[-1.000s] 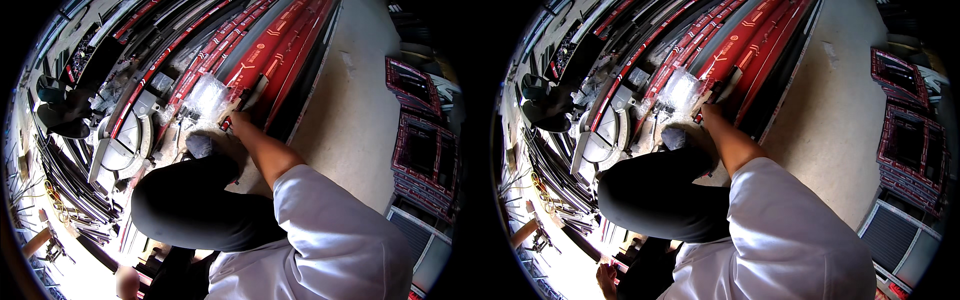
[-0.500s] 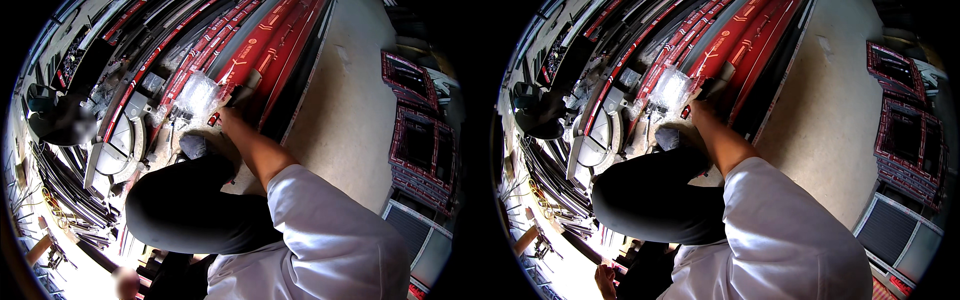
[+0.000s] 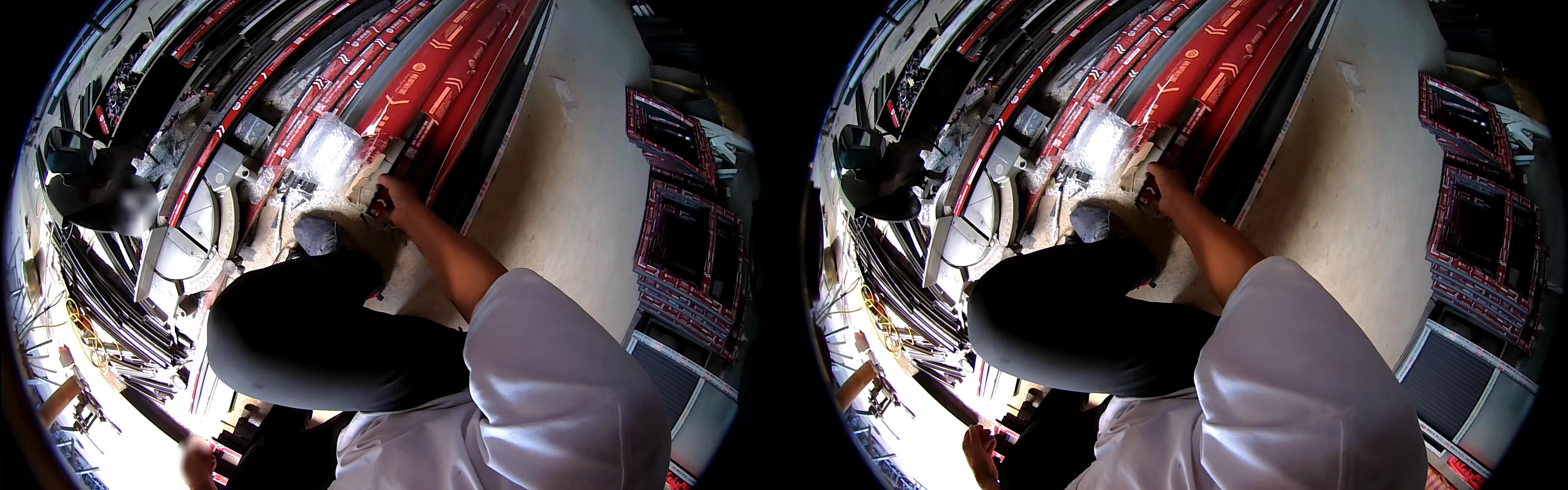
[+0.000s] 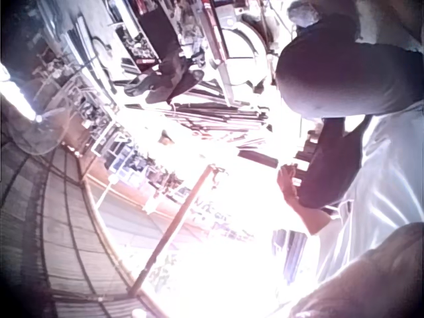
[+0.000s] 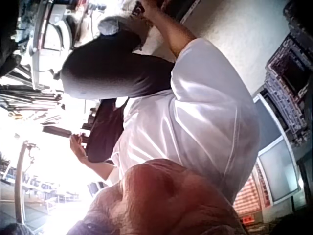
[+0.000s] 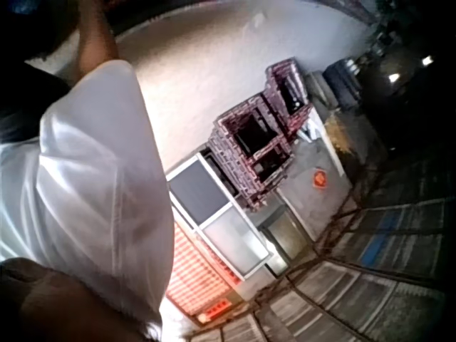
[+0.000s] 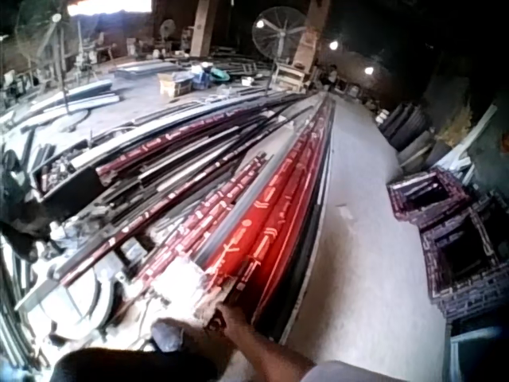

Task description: The person measures and marks red aluminum profiles with a tape measure and marker, then cuts them using a miter saw. The cut pieces are placed into a window frame assembly on the floor.

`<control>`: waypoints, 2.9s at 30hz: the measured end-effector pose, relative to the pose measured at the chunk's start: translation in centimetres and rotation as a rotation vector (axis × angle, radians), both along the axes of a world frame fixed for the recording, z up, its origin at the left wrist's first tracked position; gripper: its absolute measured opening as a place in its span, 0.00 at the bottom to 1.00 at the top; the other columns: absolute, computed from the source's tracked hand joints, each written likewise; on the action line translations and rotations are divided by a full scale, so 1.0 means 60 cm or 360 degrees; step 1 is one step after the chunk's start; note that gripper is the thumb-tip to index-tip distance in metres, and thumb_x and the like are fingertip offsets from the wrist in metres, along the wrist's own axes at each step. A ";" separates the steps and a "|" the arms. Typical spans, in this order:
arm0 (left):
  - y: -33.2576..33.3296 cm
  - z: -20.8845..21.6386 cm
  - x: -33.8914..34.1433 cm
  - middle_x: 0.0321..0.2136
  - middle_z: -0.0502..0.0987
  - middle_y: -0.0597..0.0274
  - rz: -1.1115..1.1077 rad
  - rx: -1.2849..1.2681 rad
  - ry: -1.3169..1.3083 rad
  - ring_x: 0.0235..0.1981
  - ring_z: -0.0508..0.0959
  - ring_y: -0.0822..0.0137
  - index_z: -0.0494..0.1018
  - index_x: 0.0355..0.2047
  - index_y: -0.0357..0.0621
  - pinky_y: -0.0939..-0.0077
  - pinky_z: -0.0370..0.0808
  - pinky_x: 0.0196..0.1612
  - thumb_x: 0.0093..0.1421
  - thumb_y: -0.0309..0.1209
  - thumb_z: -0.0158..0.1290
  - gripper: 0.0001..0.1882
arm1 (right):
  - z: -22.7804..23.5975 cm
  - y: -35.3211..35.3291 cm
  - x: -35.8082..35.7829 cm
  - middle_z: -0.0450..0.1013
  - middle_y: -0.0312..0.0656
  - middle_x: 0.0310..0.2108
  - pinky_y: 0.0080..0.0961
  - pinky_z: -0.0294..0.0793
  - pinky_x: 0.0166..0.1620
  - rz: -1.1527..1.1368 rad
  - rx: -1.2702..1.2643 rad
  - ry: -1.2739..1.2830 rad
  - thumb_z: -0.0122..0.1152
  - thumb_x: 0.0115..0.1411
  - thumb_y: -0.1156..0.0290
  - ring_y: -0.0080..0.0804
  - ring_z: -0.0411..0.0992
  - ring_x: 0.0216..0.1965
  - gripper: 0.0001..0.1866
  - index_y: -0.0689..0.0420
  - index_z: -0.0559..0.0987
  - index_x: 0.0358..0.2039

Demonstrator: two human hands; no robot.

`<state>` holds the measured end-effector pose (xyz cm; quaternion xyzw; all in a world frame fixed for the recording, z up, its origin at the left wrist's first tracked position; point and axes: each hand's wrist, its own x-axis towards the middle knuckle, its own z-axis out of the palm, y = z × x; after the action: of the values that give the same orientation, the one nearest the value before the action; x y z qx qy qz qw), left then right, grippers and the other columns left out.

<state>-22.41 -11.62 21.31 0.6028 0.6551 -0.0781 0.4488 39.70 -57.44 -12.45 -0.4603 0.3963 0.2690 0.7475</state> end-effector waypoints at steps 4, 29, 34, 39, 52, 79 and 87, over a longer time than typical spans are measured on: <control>0.163 -0.059 -0.212 0.31 0.80 0.69 -0.0472 0.0223 0.0103 0.30 0.78 0.75 0.78 0.43 0.48 0.77 0.73 0.37 0.75 0.51 0.53 0.19 | 0.120 0.018 -0.038 0.76 0.39 0.30 0.39 0.79 0.31 -0.0023 -0.0064 -0.0073 0.72 0.56 0.70 0.34 0.75 0.29 0.08 0.59 0.82 0.33; 0.004 0.004 -0.002 0.27 0.81 0.67 0.0163 -0.0059 -0.0280 0.26 0.80 0.74 0.78 0.42 0.46 0.77 0.77 0.32 0.75 0.50 0.53 0.20 | 0.053 0.074 0.016 0.72 0.39 0.49 0.46 0.81 0.51 0.0198 -0.0413 0.0170 0.62 0.65 0.54 0.38 0.70 0.51 0.18 0.44 0.77 0.53; -0.019 0.013 0.033 0.27 0.81 0.67 0.0113 0.0039 -0.0265 0.25 0.81 0.73 0.78 0.41 0.47 0.77 0.78 0.32 0.75 0.51 0.53 0.20 | 0.018 0.056 0.041 0.76 0.36 0.41 0.39 0.81 0.49 0.0145 -0.0520 0.0125 0.55 0.68 0.45 0.37 0.74 0.41 0.24 0.52 0.78 0.51; -0.022 0.034 0.029 0.29 0.80 0.70 0.0170 0.0049 -0.0179 0.27 0.79 0.74 0.78 0.42 0.48 0.78 0.75 0.32 0.75 0.51 0.53 0.19 | 0.045 0.088 0.028 0.78 0.45 0.43 0.37 0.76 0.49 0.0424 -0.1240 -0.0491 0.45 0.68 0.32 0.37 0.77 0.45 0.39 0.60 0.80 0.46; -0.038 0.090 0.041 0.48 0.80 0.51 0.0177 -0.0059 -0.0099 0.50 0.81 0.55 0.72 0.59 0.35 0.56 0.79 0.59 0.73 0.51 0.55 0.29 | 0.020 0.137 0.048 0.83 0.56 0.31 0.45 0.81 0.40 0.0708 -0.1667 -0.0542 0.67 0.57 0.52 0.49 0.84 0.33 0.27 0.69 0.85 0.38; -0.016 0.010 0.016 0.30 0.77 0.70 0.0198 0.0006 -0.0264 0.27 0.76 0.76 0.76 0.43 0.49 0.81 0.73 0.33 0.75 0.51 0.53 0.19 | 0.183 -0.225 -0.062 0.80 0.35 0.45 0.37 0.80 0.47 0.0223 -0.0679 -0.0761 0.73 0.64 0.66 0.30 0.79 0.45 0.18 0.55 0.81 0.52; -0.017 0.011 0.007 0.30 0.78 0.69 0.0214 0.0035 -0.0242 0.27 0.76 0.76 0.77 0.43 0.48 0.79 0.73 0.33 0.74 0.52 0.54 0.19 | 0.179 -0.286 -0.089 0.78 0.33 0.40 0.31 0.76 0.37 0.0219 -0.0499 -0.0788 0.70 0.66 0.66 0.25 0.76 0.37 0.19 0.50 0.79 0.55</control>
<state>-21.96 -12.63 21.99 0.5665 0.6589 0.0054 0.4948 34.37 -74.60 -1.68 -0.6473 0.2066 0.1341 0.7213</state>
